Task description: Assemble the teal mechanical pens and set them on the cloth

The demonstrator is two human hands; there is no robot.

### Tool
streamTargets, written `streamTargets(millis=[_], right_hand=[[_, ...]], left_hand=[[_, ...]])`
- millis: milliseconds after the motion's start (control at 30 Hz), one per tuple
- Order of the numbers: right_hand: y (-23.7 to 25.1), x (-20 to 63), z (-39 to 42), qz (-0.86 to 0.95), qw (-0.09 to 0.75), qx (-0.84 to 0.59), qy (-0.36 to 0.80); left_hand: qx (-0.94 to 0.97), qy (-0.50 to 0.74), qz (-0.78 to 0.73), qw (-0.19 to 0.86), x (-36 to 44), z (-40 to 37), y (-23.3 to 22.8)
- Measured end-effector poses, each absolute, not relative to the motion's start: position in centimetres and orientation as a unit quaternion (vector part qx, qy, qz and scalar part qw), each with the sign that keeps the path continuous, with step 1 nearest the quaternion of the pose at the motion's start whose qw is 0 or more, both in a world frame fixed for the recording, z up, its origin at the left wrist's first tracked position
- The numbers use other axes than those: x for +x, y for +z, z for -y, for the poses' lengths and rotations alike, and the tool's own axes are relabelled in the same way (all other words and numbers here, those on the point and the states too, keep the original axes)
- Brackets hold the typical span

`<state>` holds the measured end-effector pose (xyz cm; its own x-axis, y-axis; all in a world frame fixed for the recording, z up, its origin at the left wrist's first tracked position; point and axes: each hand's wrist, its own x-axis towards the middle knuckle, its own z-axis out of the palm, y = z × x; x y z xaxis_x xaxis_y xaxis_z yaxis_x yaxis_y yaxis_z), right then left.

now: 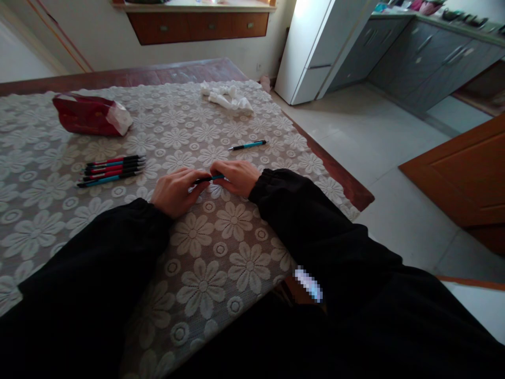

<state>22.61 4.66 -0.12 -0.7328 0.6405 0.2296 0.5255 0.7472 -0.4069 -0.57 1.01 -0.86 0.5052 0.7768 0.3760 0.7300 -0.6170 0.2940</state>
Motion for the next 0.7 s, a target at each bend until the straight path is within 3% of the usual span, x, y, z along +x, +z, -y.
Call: streamTargets(millis=[700], right_hand=[[-0.27, 22.68, -4.67, 0.917, 0.186, -0.321, 0.146]], left_hand=[[0.863, 0.239, -0.445, 0.025, -0.75, -0.97, -1.14]])
